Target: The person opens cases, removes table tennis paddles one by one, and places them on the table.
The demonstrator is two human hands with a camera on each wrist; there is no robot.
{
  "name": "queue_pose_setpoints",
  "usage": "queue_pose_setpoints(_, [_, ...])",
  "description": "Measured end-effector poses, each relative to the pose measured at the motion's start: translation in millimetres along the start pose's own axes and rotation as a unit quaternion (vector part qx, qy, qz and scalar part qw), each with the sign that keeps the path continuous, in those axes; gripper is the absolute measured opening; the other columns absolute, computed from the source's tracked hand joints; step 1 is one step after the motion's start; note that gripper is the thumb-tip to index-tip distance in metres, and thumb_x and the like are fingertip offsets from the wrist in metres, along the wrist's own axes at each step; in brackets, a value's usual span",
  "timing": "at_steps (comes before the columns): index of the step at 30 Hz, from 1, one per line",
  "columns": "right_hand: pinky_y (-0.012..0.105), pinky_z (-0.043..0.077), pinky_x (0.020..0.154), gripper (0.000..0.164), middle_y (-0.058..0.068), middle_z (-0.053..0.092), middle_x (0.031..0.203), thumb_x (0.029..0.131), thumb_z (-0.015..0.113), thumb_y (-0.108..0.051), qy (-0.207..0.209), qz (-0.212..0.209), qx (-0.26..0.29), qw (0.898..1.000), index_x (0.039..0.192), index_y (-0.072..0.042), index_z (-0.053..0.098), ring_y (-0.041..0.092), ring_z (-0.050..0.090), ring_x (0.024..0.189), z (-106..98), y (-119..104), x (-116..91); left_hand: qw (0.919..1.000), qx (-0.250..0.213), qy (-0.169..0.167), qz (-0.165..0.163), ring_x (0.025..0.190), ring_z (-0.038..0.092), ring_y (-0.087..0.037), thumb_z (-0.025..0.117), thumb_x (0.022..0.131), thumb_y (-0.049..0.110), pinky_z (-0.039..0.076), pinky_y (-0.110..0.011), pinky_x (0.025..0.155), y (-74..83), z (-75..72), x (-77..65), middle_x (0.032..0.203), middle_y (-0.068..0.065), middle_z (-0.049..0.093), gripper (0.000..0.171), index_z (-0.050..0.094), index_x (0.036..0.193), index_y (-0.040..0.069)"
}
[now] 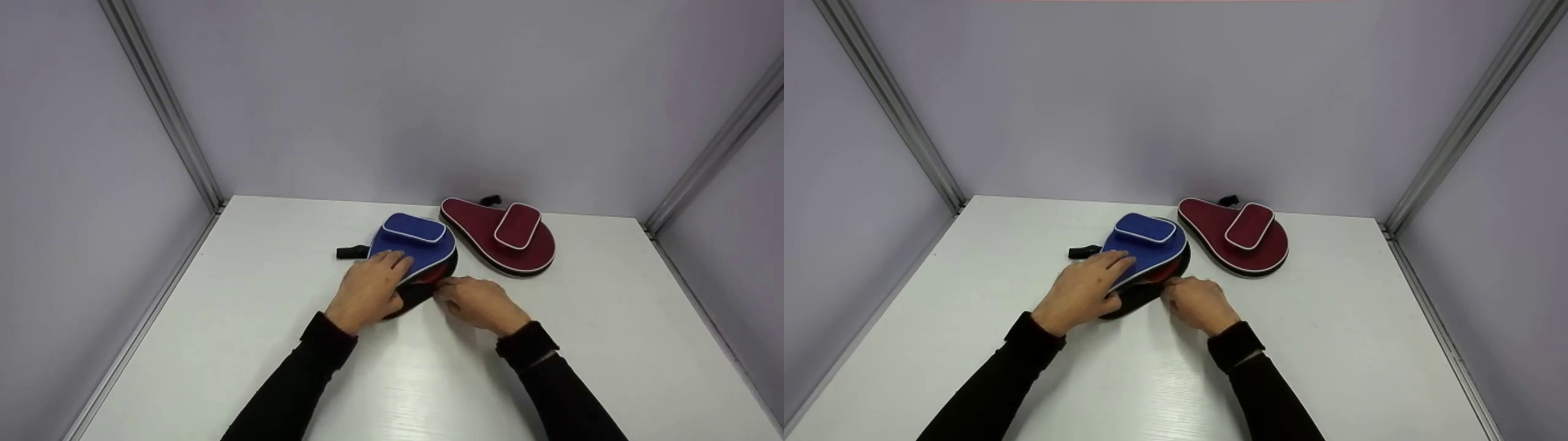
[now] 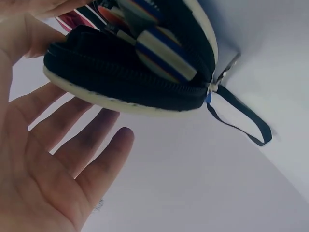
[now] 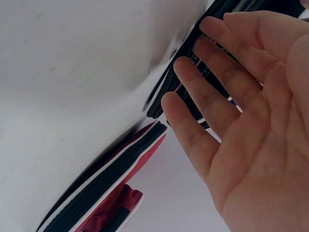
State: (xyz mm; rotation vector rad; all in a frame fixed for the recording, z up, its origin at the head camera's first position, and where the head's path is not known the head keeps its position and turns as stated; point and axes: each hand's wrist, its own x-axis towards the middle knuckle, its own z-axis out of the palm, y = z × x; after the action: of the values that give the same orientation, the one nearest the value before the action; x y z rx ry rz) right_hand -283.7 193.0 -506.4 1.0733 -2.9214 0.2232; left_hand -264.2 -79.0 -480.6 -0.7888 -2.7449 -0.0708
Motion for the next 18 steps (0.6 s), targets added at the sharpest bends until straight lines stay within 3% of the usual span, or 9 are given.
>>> queue_pose_setpoints(4, [0.051,0.073,0.081,0.031,-0.001,0.086,0.139,0.108,0.076,-0.004,0.003,0.0,-0.007,1.0,0.13,-0.021,0.09,0.031,0.086,0.12,1.4,0.8,-0.4,0.9978,0.03,0.058,0.01,0.141,0.079,-0.034,0.09,0.099,0.022,0.074,-0.048,0.104,-3.6,-1.8,1.1,0.157,-0.012,0.078,0.066,0.07,0.161,0.012])
queue_pose_setpoints(8, [0.05,0.073,0.078,0.033,-0.001,0.086,0.14,0.107,0.077,-0.003,0.006,-0.002,-0.009,1.0,0.13,-0.022,0.09,0.03,0.086,0.12,2.0,0.9,-1.0,0.9881,0.062,0.139,0.024,0.13,0.084,-0.031,0.093,0.102,0.026,0.075,-0.044,0.097,-7.7,-1.7,2.9,0.147,-0.01,0.083,0.058,0.075,0.155,0.012])
queue_pose_setpoints(10, [0.05,0.073,0.079,0.033,0.0,0.086,0.141,0.107,0.078,-0.003,0.01,-0.003,-0.01,1.0,0.131,-0.022,0.091,0.031,0.085,0.121,2.4,0.6,-1.4,0.9837,0.073,0.162,0.024,0.128,0.085,-0.03,0.09,0.106,0.025,0.075,-0.043,0.095,-11.4,-1.9,3.3,0.147,-0.01,0.083,0.053,0.074,0.155,0.012])
queue_pose_setpoints(15, [0.054,0.074,0.083,0.031,0.001,0.085,0.143,0.106,0.079,-0.004,0.019,-0.002,-0.006,1.0,0.13,-0.021,0.091,0.031,0.083,0.129,3.0,-0.3,-1.6,0.9822,0.073,0.173,-0.007,0.131,0.083,-0.031,0.084,0.108,0.012,0.076,-0.046,0.086,-25.2,-4.9,2.2,0.157,-0.01,0.078,0.053,0.071,0.159,0.012])
queue_pose_setpoints(18, [0.053,0.075,0.085,0.031,0.002,0.084,0.143,0.107,0.078,-0.005,0.018,-0.008,-0.004,1.0,0.13,-0.021,0.09,0.031,0.083,0.129,2.9,-0.7,-1.2,0.981,0.059,0.184,-0.024,0.135,0.081,-0.033,0.086,0.104,0.006,0.076,-0.049,0.088,-35.1,-6.7,1.7,0.163,-0.012,0.074,0.058,0.071,0.16,0.01])
